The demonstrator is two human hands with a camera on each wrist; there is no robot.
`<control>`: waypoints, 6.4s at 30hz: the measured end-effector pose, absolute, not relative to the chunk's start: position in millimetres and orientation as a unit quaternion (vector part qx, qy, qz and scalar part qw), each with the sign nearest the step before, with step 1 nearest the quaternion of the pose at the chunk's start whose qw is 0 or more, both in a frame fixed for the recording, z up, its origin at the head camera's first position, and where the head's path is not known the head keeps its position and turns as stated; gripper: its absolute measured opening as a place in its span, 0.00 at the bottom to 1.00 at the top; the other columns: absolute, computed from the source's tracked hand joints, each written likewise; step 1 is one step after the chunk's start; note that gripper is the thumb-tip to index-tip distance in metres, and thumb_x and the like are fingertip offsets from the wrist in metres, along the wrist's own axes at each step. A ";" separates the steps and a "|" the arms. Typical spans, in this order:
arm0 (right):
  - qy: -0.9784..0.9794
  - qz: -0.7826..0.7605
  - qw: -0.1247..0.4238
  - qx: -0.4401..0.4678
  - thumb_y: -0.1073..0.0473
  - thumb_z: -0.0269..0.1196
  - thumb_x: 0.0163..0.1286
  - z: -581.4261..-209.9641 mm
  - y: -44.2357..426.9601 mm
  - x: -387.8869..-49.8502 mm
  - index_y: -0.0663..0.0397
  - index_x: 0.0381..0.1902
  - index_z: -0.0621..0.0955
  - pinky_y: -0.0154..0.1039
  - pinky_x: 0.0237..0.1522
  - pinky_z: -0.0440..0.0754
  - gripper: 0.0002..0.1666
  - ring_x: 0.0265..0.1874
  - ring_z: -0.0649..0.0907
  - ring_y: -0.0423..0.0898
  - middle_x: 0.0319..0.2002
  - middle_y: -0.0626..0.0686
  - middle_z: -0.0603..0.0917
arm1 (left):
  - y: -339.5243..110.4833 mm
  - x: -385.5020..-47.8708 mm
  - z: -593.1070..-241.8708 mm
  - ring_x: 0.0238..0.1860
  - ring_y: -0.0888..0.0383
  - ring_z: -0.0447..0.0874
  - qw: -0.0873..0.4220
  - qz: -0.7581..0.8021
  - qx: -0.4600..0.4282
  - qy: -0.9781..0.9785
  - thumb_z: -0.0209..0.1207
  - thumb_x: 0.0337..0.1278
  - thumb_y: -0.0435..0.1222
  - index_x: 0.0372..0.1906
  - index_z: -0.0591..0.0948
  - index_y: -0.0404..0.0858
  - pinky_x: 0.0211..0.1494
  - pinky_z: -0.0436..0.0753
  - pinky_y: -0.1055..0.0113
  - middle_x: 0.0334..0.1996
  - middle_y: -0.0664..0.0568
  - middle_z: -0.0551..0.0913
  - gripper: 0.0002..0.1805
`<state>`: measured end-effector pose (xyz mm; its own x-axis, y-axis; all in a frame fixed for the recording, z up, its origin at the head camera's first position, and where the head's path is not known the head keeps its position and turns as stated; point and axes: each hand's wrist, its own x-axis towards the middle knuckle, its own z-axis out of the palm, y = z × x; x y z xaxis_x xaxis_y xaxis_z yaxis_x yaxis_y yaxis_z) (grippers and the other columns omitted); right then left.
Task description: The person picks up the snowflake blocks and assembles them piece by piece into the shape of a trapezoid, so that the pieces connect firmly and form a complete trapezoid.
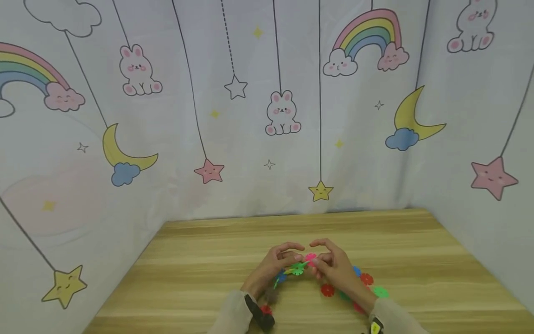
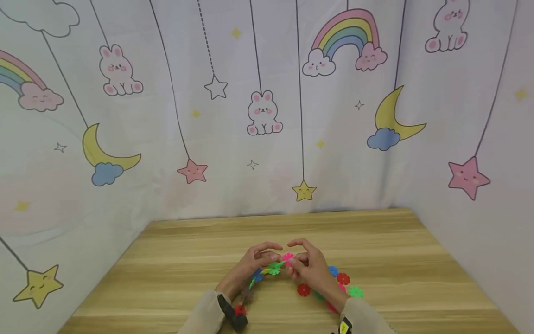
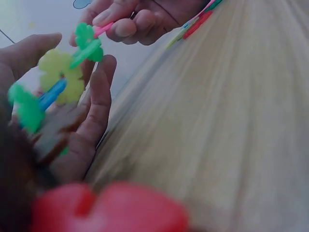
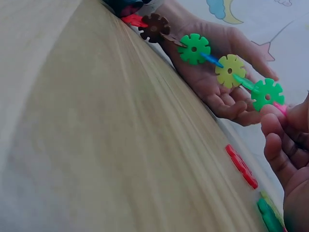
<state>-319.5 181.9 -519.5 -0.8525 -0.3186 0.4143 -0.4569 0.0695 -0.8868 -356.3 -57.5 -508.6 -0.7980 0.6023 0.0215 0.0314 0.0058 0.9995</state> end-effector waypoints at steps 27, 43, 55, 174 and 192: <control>-0.727 0.668 0.049 0.152 0.71 0.55 0.81 -511.7 194.0 -323.4 0.73 0.57 0.76 0.36 0.25 0.82 0.12 0.20 0.81 0.40 0.25 0.68 0.84 | -55.3 -356.8 -510.1 0.52 0.63 0.86 0.231 0.681 0.233 0.655 0.57 0.82 0.42 0.76 0.74 0.34 0.58 0.83 0.69 0.54 0.57 0.88 0.27; -0.736 0.659 0.025 0.154 0.71 0.57 0.78 -508.6 194.3 -322.5 0.73 0.55 0.80 0.36 0.26 0.84 0.13 0.19 0.81 0.40 0.23 0.54 0.86 | -55.5 -354.0 -506.9 0.49 0.62 0.89 0.264 0.709 0.228 0.612 0.56 0.83 0.39 0.77 0.71 0.31 0.56 0.88 0.69 0.56 0.49 0.89 0.27; -0.717 0.641 0.006 0.274 0.66 0.62 0.79 -512.4 192.8 -320.5 0.74 0.54 0.79 0.40 0.22 0.85 0.13 0.19 0.85 0.40 0.25 0.75 0.82 | -51.2 -352.8 -507.3 0.50 0.64 0.90 0.235 0.664 0.230 0.671 0.66 0.75 0.39 0.67 0.83 0.40 0.54 0.87 0.70 0.51 0.52 0.93 0.21; -0.840 0.451 0.236 0.189 0.55 0.79 0.65 -523.1 185.1 -299.5 0.48 0.52 0.86 0.34 0.42 0.76 0.19 0.40 0.83 0.36 0.37 0.38 0.89 | -43.5 -348.8 -510.8 0.39 0.62 0.91 0.220 0.711 0.188 0.640 0.64 0.76 0.40 0.71 0.80 0.34 0.51 0.86 0.69 0.33 0.58 0.92 0.25; -0.867 0.355 0.188 0.294 0.53 0.81 0.58 -523.5 210.4 -280.2 0.37 0.51 0.83 0.39 0.52 0.77 0.25 0.44 0.79 0.34 0.37 0.31 0.86 | -46.4 -350.5 -508.7 0.36 0.64 0.89 0.218 0.708 0.185 0.646 0.63 0.77 0.39 0.73 0.76 0.33 0.46 0.85 0.70 0.33 0.60 0.90 0.27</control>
